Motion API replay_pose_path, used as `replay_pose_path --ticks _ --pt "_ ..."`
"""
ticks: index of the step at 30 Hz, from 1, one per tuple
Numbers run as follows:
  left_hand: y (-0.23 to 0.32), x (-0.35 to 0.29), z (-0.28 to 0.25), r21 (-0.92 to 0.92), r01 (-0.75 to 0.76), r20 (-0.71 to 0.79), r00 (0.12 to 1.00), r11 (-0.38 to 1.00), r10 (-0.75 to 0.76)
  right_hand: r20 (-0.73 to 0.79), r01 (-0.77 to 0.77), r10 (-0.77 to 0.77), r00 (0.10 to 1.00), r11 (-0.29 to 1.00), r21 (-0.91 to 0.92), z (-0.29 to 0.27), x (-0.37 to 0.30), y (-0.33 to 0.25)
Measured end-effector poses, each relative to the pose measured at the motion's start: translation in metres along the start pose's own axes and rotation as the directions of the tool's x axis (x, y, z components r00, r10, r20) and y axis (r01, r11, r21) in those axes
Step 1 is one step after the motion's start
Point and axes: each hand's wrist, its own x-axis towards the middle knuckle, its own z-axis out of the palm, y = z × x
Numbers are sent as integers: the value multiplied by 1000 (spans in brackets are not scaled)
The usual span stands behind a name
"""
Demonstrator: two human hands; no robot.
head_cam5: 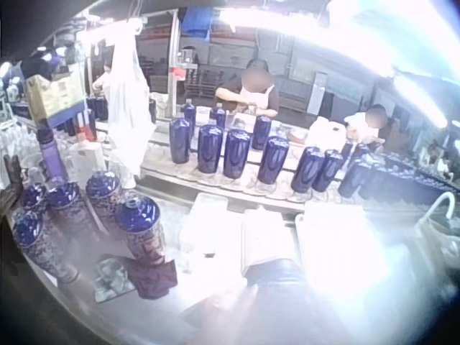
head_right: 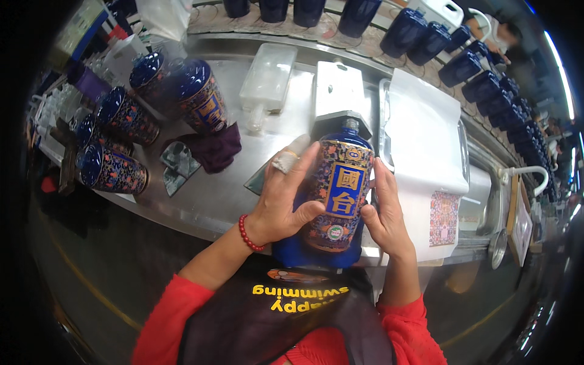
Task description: The person applies decorative stickers to cylindrical containers. They peel stickers from a sheet, align them on the container surface, and smooth them down with a small tool. The containers are handled one at a time on a workbench.
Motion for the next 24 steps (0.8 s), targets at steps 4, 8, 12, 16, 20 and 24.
replay_pose_path --ticks 4,8,12,16,20,24 --pt "2 4 -5 55 -86 96 992 995 80 4 60 -60 998 998 -11 -2 -1 -11" --pt "4 6 -6 30 -83 97 992 996 79 45 41 -38 998 997 -63 -5 -5 -17" --pt "-3 0 -9 49 -113 159 982 992 104 31 101 -98 995 990 -97 -6 -9 -10" --pt "-11 -2 -7 18 -130 193 973 991 124 72 122 -123 990 992 15 -3 -13 -1" --pt "-7 -2 -10 2 -119 239 964 993 115 105 143 -149 983 988 62 0 -14 4" --pt "-3 3 -16 38 -139 285 951 990 122 119 144 -152 981 987 73 -1 -12 5"
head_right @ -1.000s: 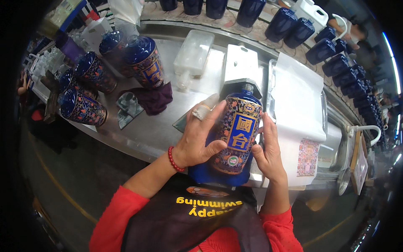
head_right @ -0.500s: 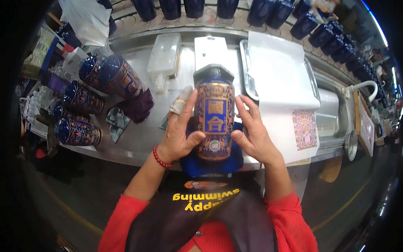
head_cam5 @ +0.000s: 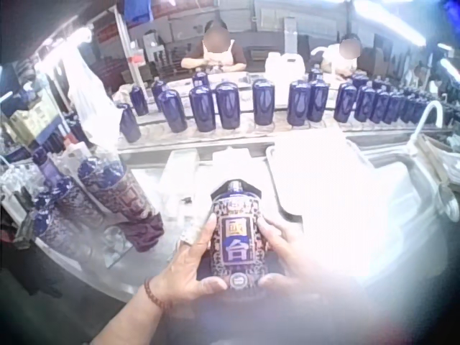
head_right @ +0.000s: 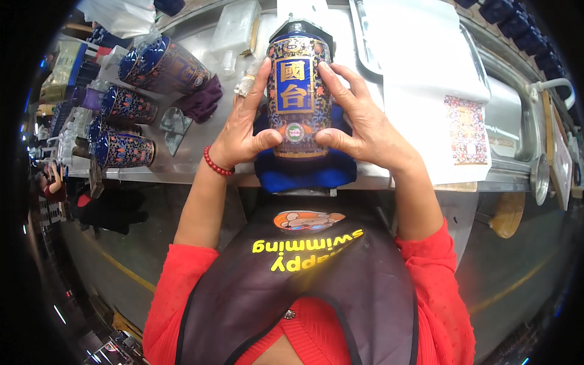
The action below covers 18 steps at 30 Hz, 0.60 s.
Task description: The person applies decorative stickers to cylindrical containers. They peel stickers from a sheet, align them on the container surface, and smooth them down with a small tool. The containers are handled one at a time on a workbench.
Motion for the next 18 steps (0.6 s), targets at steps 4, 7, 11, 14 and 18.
replay_pose_path --ticks 4,7,11,14,18 --pt "0 0 -2 1 -15 17 1000 1000 15 2 43 -43 999 999 -21 -3 2 4" --pt "-2 -1 -2 23 -23 19 1000 999 22 17 53 -52 998 998 -40 -5 2 7" --pt "-4 -2 -2 43 -20 27 999 999 19 37 49 -47 998 998 -49 -6 2 7" --pt "-5 -2 -3 54 -41 23 999 998 39 53 14 -14 999 1000 9 -6 2 7" --pt "-3 -2 -4 63 -56 26 998 996 54 50 25 -25 998 1000 -12 -6 2 6"
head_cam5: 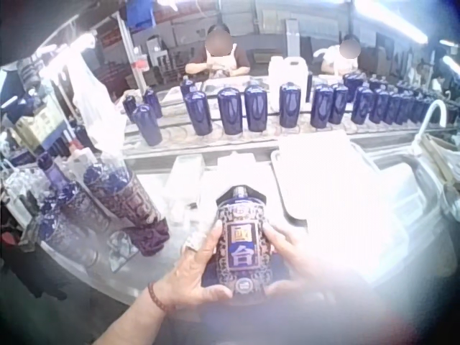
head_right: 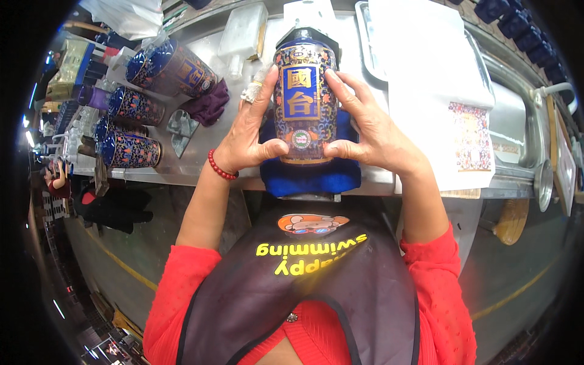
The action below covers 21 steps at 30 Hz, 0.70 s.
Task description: The person applies decorative stickers to cylindrical containers. They peel stickers from a sheet, align them on the container surface, and smooth them down with a small tool. The containers are handled one at a time on a workbench.
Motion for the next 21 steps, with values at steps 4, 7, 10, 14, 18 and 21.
replay_pose_path --ticks 4,7,10,14,18,21 --pt "1 0 -1 -10 -2 -19 1000 1000 2 -14 -13 14 1000 999 46 0 -1 -1" --pt "0 2 -1 -21 -24 -10 1000 999 24 -25 27 -27 999 999 24 1 -1 -3" --pt "-1 3 0 -16 -27 -4 1000 999 27 -4 41 -41 999 999 -33 1 0 -3" --pt "0 2 -1 -9 -17 8 1000 1000 17 32 2 -2 999 1000 7 -2 0 -2" --pt "3 2 -4 -15 28 24 999 1000 -27 44 31 -29 999 999 -40 -4 0 -1" --pt "5 5 -5 34 38 18 999 999 -39 50 -4 4 999 1000 8 -4 2 -3"
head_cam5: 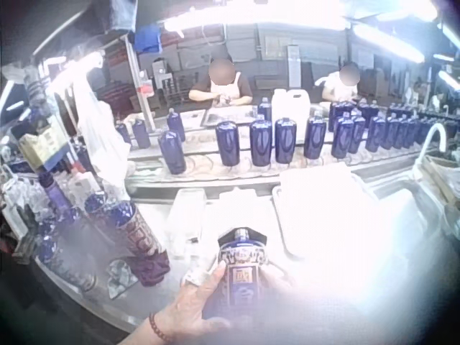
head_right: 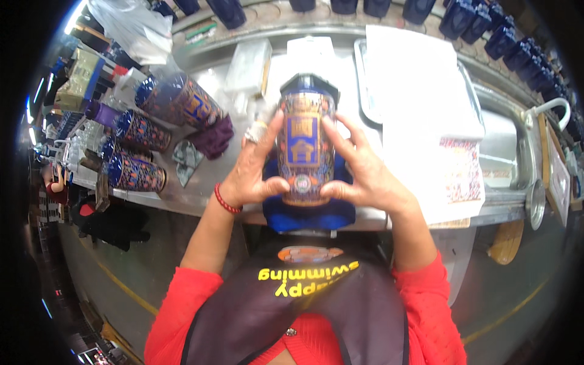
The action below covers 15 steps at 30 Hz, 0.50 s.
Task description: The person applies decorative stickers to cylindrical containers. They peel stickers from a sheet, align them on the container surface, and smooth them down with a small tool. The containers are handled one at a time on a workbench.
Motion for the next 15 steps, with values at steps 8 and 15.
replay_pose_path --ticks 8,15 --pt "0 0 2 -1 -6 0 1000 1000 6 -41 55 -56 998 997 -45 -1 2 -3" --pt "0 -1 1 -2 22 28 999 1000 -22 -29 50 -53 998 996 -76 -1 4 -3"
